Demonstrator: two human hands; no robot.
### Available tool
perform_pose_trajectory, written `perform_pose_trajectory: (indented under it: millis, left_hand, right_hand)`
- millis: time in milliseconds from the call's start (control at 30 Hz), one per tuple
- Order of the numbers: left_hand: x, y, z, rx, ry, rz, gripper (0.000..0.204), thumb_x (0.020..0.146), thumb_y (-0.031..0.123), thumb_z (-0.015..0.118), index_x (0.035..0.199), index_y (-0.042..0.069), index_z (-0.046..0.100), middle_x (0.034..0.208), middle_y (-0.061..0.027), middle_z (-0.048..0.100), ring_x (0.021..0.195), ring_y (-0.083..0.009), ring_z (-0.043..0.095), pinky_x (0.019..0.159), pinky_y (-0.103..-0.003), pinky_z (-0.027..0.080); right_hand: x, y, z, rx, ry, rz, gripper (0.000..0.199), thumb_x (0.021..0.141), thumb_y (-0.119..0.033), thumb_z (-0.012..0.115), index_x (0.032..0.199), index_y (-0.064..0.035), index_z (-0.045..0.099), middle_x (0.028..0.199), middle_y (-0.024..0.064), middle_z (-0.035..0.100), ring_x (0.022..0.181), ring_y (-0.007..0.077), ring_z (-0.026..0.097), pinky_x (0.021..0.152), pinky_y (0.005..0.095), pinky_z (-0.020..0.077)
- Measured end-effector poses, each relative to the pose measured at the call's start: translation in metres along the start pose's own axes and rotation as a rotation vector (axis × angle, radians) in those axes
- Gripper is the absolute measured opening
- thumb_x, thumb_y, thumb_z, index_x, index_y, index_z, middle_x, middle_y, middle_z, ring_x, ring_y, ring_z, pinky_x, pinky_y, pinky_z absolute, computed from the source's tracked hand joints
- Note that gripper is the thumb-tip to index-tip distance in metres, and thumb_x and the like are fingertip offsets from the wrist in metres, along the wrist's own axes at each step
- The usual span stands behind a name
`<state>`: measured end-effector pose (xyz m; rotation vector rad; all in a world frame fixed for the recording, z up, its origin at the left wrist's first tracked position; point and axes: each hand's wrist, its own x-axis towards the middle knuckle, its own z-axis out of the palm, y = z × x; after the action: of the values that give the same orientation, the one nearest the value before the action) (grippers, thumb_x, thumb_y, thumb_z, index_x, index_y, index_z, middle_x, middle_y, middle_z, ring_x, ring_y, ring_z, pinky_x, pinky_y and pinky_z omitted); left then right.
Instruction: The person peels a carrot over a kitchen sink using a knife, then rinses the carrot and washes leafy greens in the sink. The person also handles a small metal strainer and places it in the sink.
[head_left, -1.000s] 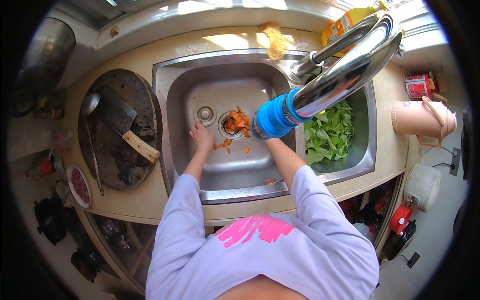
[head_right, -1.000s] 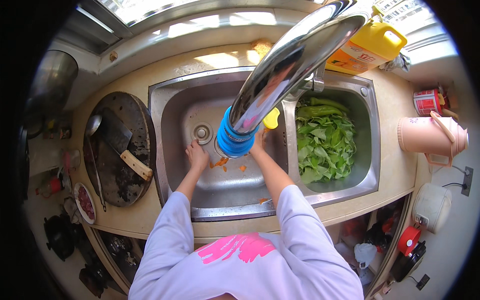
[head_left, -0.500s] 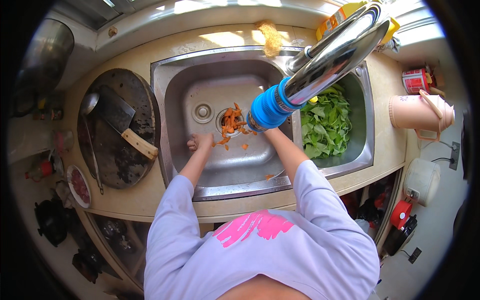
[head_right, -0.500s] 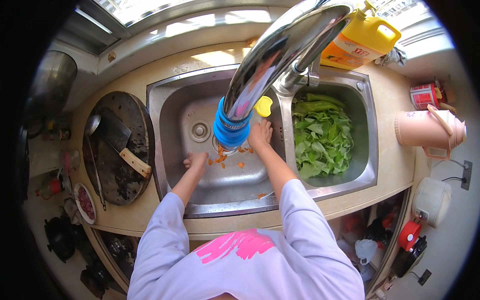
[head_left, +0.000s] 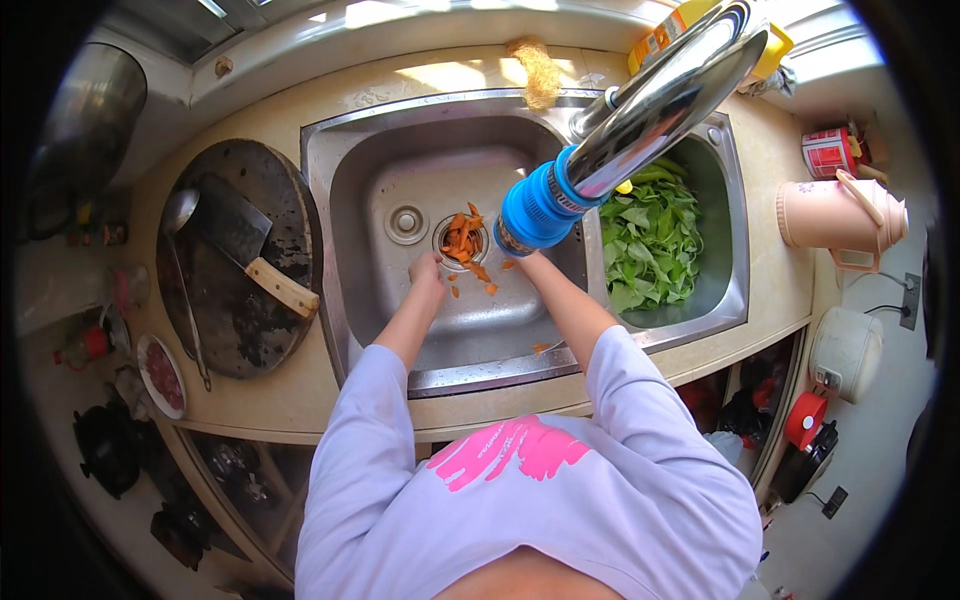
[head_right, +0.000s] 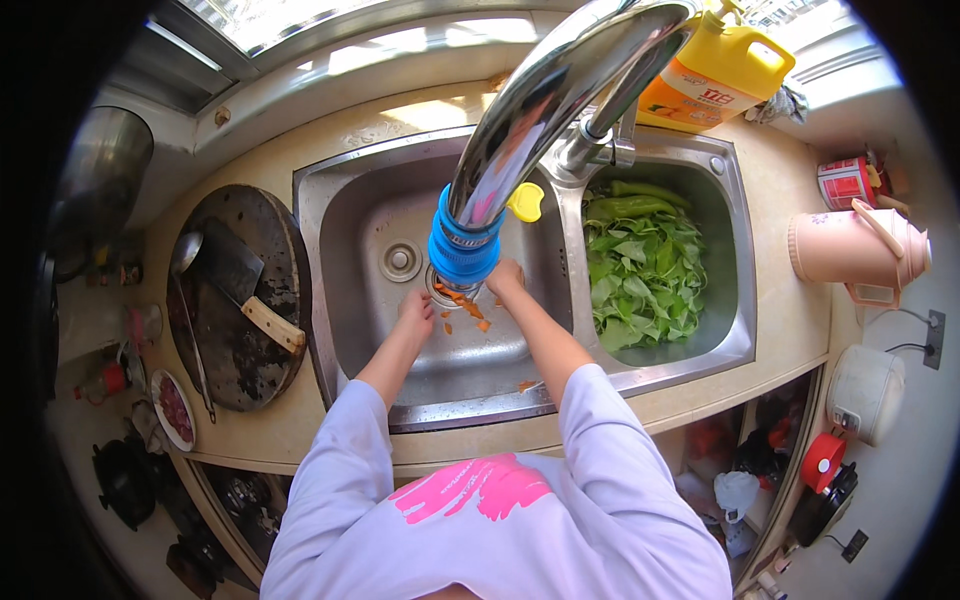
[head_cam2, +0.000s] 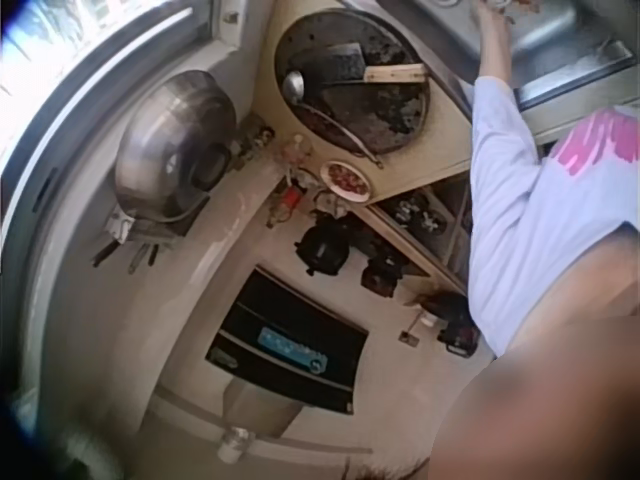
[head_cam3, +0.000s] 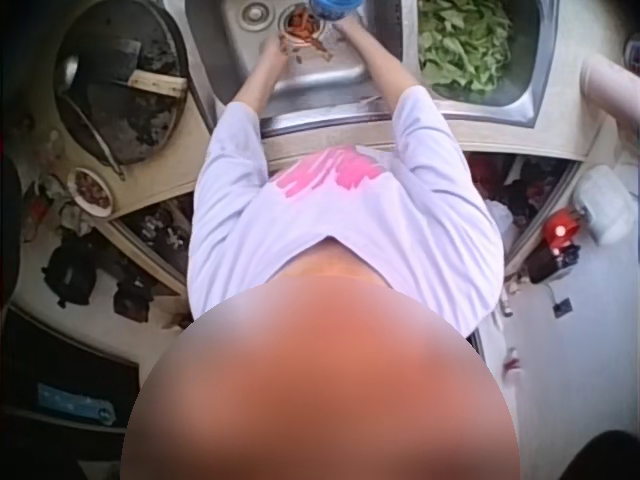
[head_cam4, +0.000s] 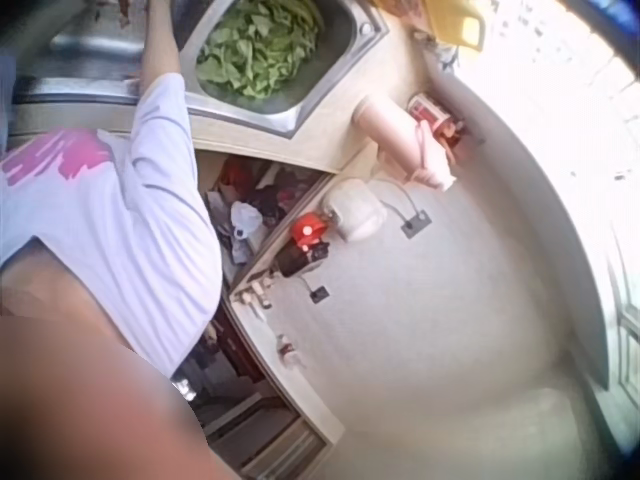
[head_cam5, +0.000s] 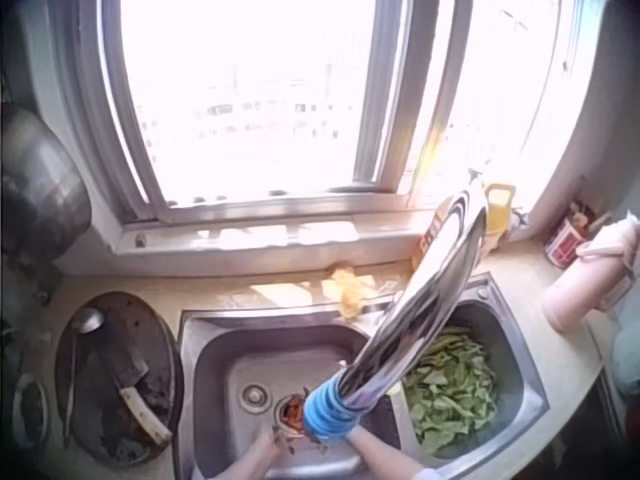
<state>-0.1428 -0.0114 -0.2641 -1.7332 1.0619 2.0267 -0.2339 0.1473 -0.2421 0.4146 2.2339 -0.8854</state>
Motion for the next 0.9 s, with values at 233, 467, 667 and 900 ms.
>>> perform_pose_trajectory:
  millis: [233,467,667,900]
  left_hand:
    - [-0.012,-0.038,0.001,-0.041,0.102,-0.28,0.022,0.077,0.017,0.053,0.094,0.002,0.048,0.093,-0.0099,0.053,0.09,-0.0233,0.051,0.092,-0.044,0.039]
    - [0.025,-0.007,0.015,-0.201,-0.107,-0.093,0.011,0.081,0.012,0.046,0.09,0.005,0.046,0.095,-0.0096,0.053,0.09,-0.0225,0.051,0.089,-0.039,0.042]
    - [-0.008,-0.008,0.001,0.107,-0.128,-0.182,0.028,0.085,0.015,0.048,0.109,0.002,0.049,0.116,-0.0101,0.054,0.112,-0.023,0.049,0.095,-0.041,0.038]
    - [-0.067,-0.04,0.004,2.193,-0.861,1.249,0.046,0.084,0.016,0.052,0.127,0.003,0.046,0.135,-0.0108,0.044,0.126,-0.0188,0.041,0.105,-0.05,0.028]
  right_hand:
    - [-0.011,0.04,0.031,0.06,-0.237,0.127,0.028,0.08,-0.013,0.05,0.101,0.0016,0.059,0.099,0.0191,0.061,0.088,0.0299,0.06,0.073,0.0377,0.0487]
    - [-0.026,-0.001,0.037,0.634,-0.34,0.207,0.011,0.08,-0.01,0.051,0.083,-0.0005,0.056,0.072,0.01,0.056,0.063,0.0225,0.054,0.063,0.0338,0.0466]
    - [-0.044,0.01,-0.023,-0.6,-0.715,-0.541,0.023,0.075,-0.017,0.066,0.094,-0.0048,0.066,0.081,0.0077,0.066,0.074,0.021,0.061,0.063,0.0331,0.0489]
    - [-0.061,0.037,-0.044,-0.9,-0.992,-0.509,0.031,0.07,-0.029,0.071,0.088,-0.0039,0.069,0.082,0.0161,0.067,0.072,0.0269,0.063,0.066,0.0383,0.0506]
